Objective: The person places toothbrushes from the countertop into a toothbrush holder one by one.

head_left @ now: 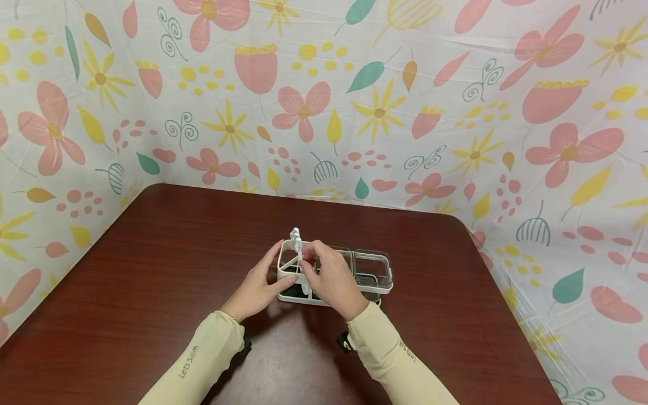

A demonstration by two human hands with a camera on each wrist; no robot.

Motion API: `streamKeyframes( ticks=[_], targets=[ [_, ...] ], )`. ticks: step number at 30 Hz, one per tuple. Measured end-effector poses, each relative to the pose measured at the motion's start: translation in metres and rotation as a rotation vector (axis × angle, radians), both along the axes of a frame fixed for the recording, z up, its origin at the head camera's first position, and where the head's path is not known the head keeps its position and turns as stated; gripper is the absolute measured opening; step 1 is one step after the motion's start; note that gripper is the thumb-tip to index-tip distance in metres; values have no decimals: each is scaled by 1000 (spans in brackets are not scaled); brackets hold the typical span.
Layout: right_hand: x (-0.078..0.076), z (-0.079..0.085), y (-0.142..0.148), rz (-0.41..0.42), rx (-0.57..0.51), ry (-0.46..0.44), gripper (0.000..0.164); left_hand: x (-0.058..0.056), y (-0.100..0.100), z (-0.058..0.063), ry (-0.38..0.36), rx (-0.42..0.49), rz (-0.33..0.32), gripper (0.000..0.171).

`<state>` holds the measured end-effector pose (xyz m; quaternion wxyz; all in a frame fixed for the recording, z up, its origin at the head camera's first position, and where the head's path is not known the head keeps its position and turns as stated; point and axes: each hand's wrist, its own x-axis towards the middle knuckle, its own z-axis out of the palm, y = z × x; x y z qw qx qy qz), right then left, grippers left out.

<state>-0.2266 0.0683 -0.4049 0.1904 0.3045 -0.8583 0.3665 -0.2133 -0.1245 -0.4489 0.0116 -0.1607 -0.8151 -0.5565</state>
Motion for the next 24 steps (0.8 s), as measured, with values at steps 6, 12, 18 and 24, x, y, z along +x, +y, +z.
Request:
streamKeyframes(
  ticks=[6,12,18,24],
  targets=[
    [-1,-2,1,1,-12,-6,17,-11,-3,-20,-7,-9,13,83],
    [0,-3,2,4,-30,-8,18,-3,-1,-7,-10,-2,7,82],
    [0,-5,3,15,-50,-3,18,10,4,18,-12,-4,-1,80],
    [2,-5,3,20,-52,0,17,11,4,18,-11,-16,8,80]
  ],
)
